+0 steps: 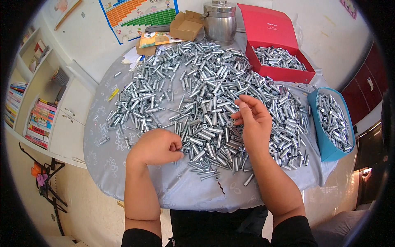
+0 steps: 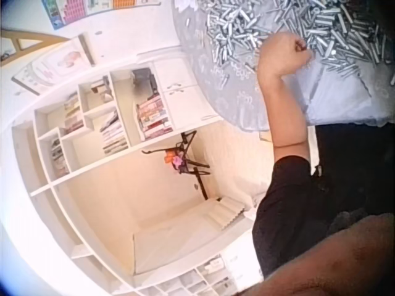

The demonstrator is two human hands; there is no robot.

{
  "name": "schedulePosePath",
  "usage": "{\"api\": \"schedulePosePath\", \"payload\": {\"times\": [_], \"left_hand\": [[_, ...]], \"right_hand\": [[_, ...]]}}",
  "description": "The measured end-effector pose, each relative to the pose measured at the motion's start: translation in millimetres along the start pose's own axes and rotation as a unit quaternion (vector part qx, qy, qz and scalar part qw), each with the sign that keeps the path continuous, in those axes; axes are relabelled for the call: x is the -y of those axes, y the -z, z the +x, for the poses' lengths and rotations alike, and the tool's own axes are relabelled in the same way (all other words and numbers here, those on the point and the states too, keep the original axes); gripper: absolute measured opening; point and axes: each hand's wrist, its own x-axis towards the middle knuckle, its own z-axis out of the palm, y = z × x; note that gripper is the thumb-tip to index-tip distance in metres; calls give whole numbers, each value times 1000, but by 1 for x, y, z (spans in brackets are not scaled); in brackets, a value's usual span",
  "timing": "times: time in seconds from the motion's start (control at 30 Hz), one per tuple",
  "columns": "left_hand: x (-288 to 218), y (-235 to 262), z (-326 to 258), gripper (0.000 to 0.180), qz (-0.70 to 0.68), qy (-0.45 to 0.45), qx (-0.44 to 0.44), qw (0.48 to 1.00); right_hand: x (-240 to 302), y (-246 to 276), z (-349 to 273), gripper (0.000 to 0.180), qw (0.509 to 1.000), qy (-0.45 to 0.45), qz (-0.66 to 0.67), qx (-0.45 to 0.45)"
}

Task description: The person sits at a table covered with a large pile of small silver metal parts. They repeatedly pick up two separate pieces, a cylindrical tube and a smaller component, and fit them together by hand. The assembled units are placed back onto the table among the loose parts.

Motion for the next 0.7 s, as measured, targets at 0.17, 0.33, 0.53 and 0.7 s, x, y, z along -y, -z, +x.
{"api": "schedulePosePath", "payload": {"times": [0.17, 0.33, 0.53, 0.7], "left_hand": [[-4, -11, 12, 21, -156, -106, -132, 973], [-27, -25, 25, 19, -422, -57, -164, 890], [-26, -42, 38, 28, -353, -99, -237, 900], [-35, -44, 41, 23, -295, -87, -279, 910]], "right_hand": [[5, -4, -3, 19, 1000, -29, 0, 6], [3, -3, -4, 17, 999, -42, 5, 33], [1, -5, -10, 17, 986, -45, -77, 141], [5, -4, -11, 28, 971, -43, -166, 165]]}}
